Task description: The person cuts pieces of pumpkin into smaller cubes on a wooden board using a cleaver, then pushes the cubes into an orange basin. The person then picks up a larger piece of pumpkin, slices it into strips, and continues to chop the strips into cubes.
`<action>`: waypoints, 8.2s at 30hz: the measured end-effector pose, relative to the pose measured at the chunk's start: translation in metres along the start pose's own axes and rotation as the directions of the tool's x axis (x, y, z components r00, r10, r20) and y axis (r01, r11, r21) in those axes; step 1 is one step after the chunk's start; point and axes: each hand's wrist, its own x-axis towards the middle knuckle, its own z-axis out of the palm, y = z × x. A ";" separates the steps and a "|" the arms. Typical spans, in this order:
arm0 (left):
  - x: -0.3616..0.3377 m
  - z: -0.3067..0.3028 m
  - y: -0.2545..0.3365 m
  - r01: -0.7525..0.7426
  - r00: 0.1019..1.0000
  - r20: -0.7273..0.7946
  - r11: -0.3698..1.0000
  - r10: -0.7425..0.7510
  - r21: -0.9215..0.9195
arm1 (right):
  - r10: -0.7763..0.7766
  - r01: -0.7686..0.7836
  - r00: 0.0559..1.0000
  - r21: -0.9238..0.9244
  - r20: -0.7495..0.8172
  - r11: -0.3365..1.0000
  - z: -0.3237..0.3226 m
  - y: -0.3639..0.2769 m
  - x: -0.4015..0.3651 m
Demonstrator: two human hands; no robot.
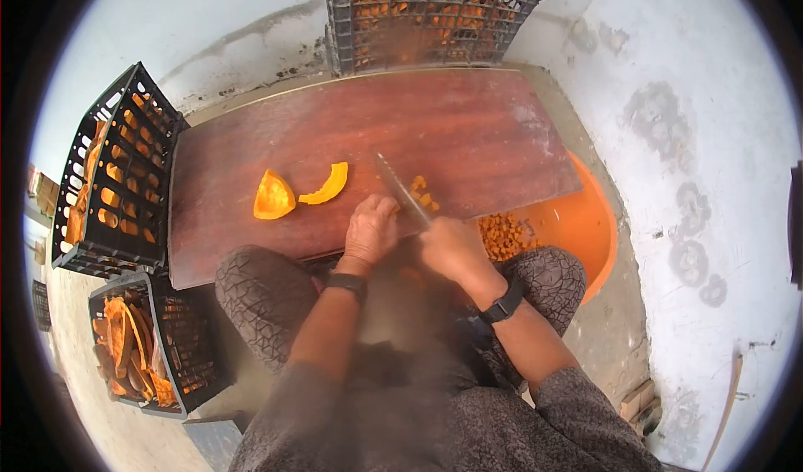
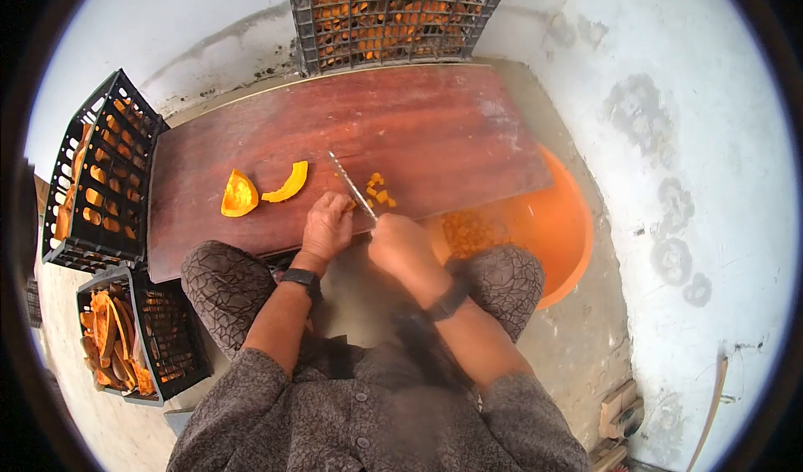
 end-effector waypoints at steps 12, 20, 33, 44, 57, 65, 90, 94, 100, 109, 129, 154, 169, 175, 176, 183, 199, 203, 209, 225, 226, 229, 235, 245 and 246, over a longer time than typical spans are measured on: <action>0.000 -0.009 0.001 0.023 0.999 0.037 0.996 -0.020 -0.087 | 0.143 -0.087 0.982 0.379 -0.122 0.921 0.017 0.018 0.034; 0.013 -0.037 -0.012 0.108 0.967 -0.252 0.969 -0.050 0.222 | 0.114 -0.102 0.993 0.455 0.001 0.885 -0.005 0.019 -0.007; 0.010 -0.037 -0.047 0.269 0.963 -0.145 0.831 -0.227 0.487 | 0.089 -0.070 0.990 0.165 -0.110 0.984 0.005 0.029 -0.008; 0.011 -0.032 -0.021 0.281 0.957 -0.032 0.899 -0.287 0.335 | 0.086 -0.077 0.989 0.079 -0.124 0.994 0.005 0.024 -0.004; 0.006 -0.034 0.006 0.115 0.991 0.026 0.935 -0.131 0.335 | 0.042 -0.030 0.989 0.083 -0.140 0.996 0.000 0.019 -0.008; 0.002 -0.032 -0.031 0.186 0.982 -0.055 0.855 -0.183 0.484 | 0.041 -0.032 0.986 0.057 -0.164 0.998 0.003 0.020 -0.009; -0.008 -0.036 0.014 -0.093 0.910 0.407 0.995 0.074 0.028 | 0.063 -0.048 0.984 0.094 -0.167 0.994 0.003 0.021 -0.006; -0.006 -0.041 0.017 -0.097 0.931 0.355 0.995 0.082 0.026 | 0.065 -0.053 0.985 0.076 -0.161 0.996 0.001 0.018 -0.007; -0.007 -0.037 0.015 -0.070 0.962 0.272 0.991 0.035 0.116 | 0.054 -0.039 0.983 0.086 -0.174 0.996 0.005 0.021 -0.006; 0.003 -0.038 0.019 0.099 0.966 0.229 0.988 -0.124 0.117 | 0.053 -0.048 0.988 0.042 -0.147 0.998 0.004 0.020 -0.006; 0.007 -0.030 0.012 0.203 0.962 0.176 0.978 -0.207 0.039 | 0.039 -0.027 0.988 0.087 -0.147 0.996 -0.003 0.019 -0.007; 0.006 -0.026 0.030 0.063 0.969 0.220 0.970 -0.116 0.236 | -0.031 0.034 0.988 0.014 -0.153 0.999 -0.010 0.005 -0.025; 0.004 -0.023 0.015 0.283 0.930 0.187 0.942 -0.316 0.182 | 0.018 -0.026 0.996 -0.092 -0.084 0.995 -0.005 -0.004 -0.023; 0.002 -0.028 0.015 0.202 0.955 0.201 0.975 -0.217 0.092 | -0.039 0.031 0.995 -0.086 -0.095 0.996 0.006 0.004 -0.008; 0.003 -0.029 0.015 0.203 0.955 0.200 0.975 -0.217 0.092 | -0.040 0.032 0.995 -0.086 -0.096 0.996 0.008 0.004 -0.003; -0.004 -0.027 0.010 0.198 0.964 0.174 0.979 -0.202 0.043 | -0.008 0.014 0.987 0.033 -0.163 0.999 0.014 0.000 0.016; -0.001 -0.019 0.011 0.206 0.969 0.132 0.978 -0.207 0.019 | 0.001 0.012 0.986 0.078 -0.164 0.997 -0.013 0.003 -0.021; -0.002 -0.018 0.007 0.170 0.977 0.129 0.985 -0.172 0.026 | -0.068 0.082 0.972 0.053 -0.225 0.995 -0.002 0.009 -0.022; 0.002 -0.019 0.012 0.128 0.985 0.113 0.992 -0.130 0.022 | -0.020 0.021 0.987 0.003 -0.158 1.000 -0.002 0.007 -0.023; -0.003 -0.017 0.004 0.197 0.965 0.181 0.980 -0.187 -0.036 | -0.056 0.076 0.960 0.063 -0.273 0.995 0.016 0.000 0.015; -0.005 -0.017 0.002 0.144 0.979 0.154 0.987 -0.131 -0.076 | -0.078 0.115 0.942 0.097 -0.326 0.989 0.019 0.005 0.017; -0.005 -0.018 0.004 0.164 0.978 0.142 0.983 -0.152 -0.078 | 0.003 0.060 0.956 0.205 -0.295 0.977 0.024 0.016 0.024; -0.003 -0.013 0.005 0.223 0.970 0.117 0.973 -0.215 -0.059 | -0.002 0.026 0.977 0.107 -0.214 0.994 -0.001 0.010 -0.002; -0.002 -0.015 0.007 0.173 0.980 0.108 0.985 -0.168 -0.031 | -0.040 0.044 0.987 0.027 -0.156 0.999 -0.003 0.007 -0.023; -0.001 -0.014 0.007 0.170 0.980 0.112 0.985 -0.167 -0.018 | -0.039 0.042 0.987 0.019 -0.155 0.999 -0.003 0.007 -0.023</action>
